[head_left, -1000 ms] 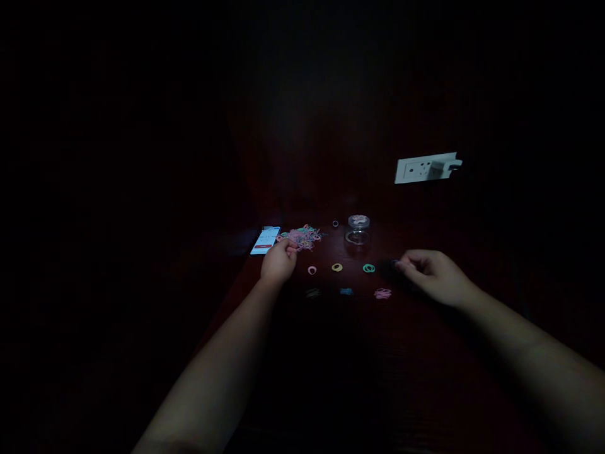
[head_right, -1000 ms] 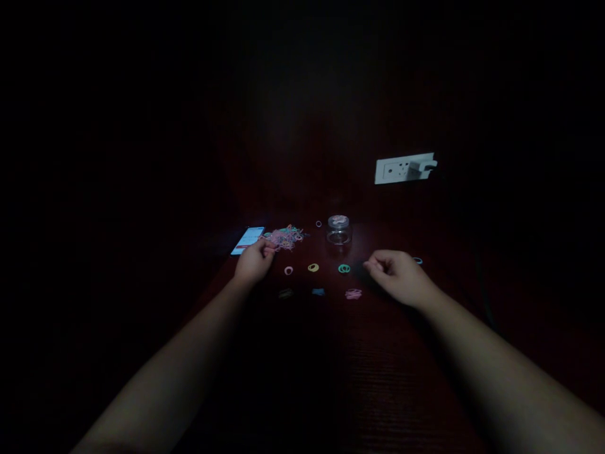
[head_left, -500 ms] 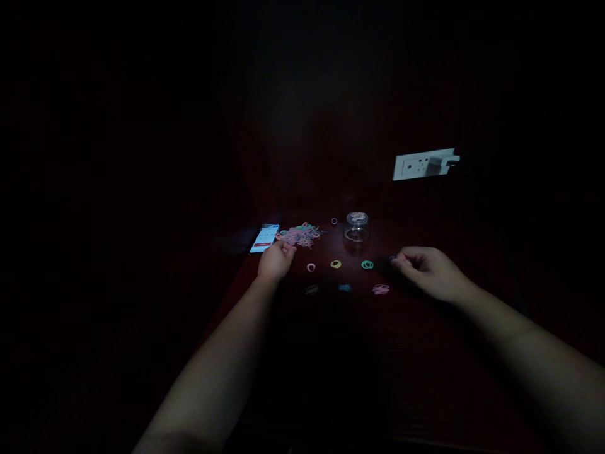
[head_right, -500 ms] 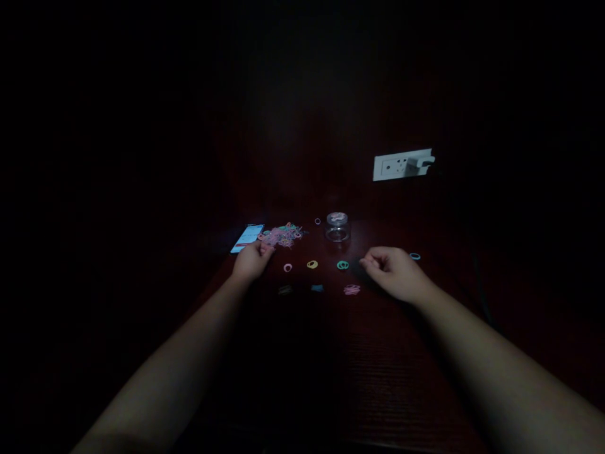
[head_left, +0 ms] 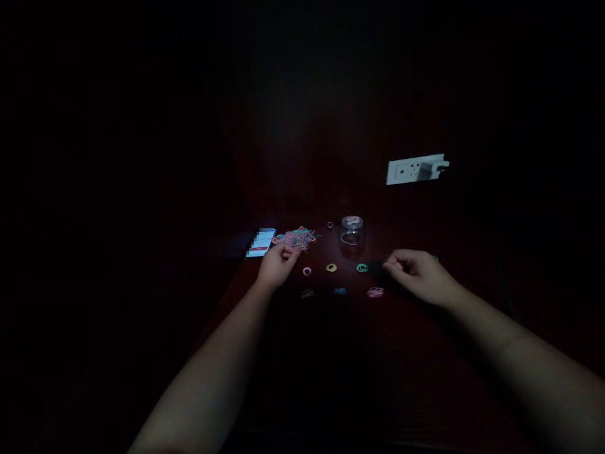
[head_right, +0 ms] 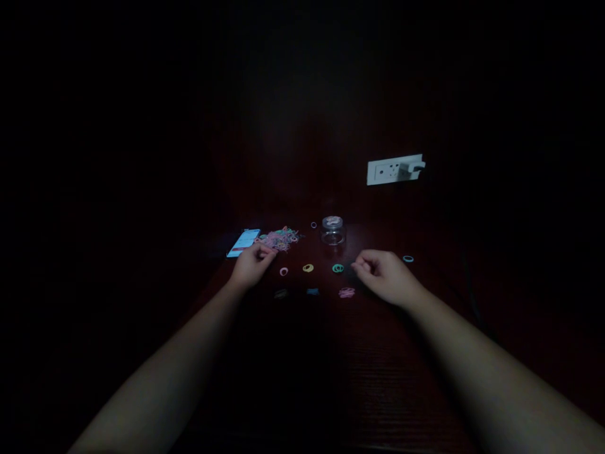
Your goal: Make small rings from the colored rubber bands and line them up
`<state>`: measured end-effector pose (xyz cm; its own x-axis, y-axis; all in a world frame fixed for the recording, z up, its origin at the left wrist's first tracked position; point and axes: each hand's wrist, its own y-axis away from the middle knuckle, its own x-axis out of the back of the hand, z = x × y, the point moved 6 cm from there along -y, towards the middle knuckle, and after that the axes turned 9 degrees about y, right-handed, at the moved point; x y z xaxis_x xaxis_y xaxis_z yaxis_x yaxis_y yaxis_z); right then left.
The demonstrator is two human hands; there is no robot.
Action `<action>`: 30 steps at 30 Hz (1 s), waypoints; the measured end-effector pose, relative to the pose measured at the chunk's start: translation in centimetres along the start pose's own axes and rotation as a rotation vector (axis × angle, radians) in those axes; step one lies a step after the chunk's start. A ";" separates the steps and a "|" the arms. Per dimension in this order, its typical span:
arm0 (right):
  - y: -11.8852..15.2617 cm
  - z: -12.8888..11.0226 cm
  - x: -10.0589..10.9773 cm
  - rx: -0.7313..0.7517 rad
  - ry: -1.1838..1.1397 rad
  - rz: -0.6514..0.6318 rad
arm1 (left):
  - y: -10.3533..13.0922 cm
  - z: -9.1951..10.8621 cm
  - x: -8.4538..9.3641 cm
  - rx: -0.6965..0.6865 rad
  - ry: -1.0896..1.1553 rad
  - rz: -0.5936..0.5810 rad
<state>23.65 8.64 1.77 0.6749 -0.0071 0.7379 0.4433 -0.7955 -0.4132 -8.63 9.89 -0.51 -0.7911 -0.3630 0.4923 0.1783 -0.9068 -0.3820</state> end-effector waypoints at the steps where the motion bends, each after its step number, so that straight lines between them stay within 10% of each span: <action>1: 0.1 -0.4 -0.2 0.010 -0.004 0.000 | 0.4 1.0 -0.5 -0.034 0.025 -0.021; 10: 0.8 -6.5 -1.6 0.298 -0.032 0.077 | 6.7 10.9 -5.6 -0.433 0.277 -0.289; 30: 1.1 -6.4 -1.5 0.276 -0.023 0.078 | 7.1 10.6 -5.9 -0.354 0.369 -0.351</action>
<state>19.34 3.93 3.67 0.7252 -0.0454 0.6871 0.5311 -0.5982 -0.6001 3.48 3.30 2.11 -0.9289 0.0989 0.3569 -0.2836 -0.8098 -0.5136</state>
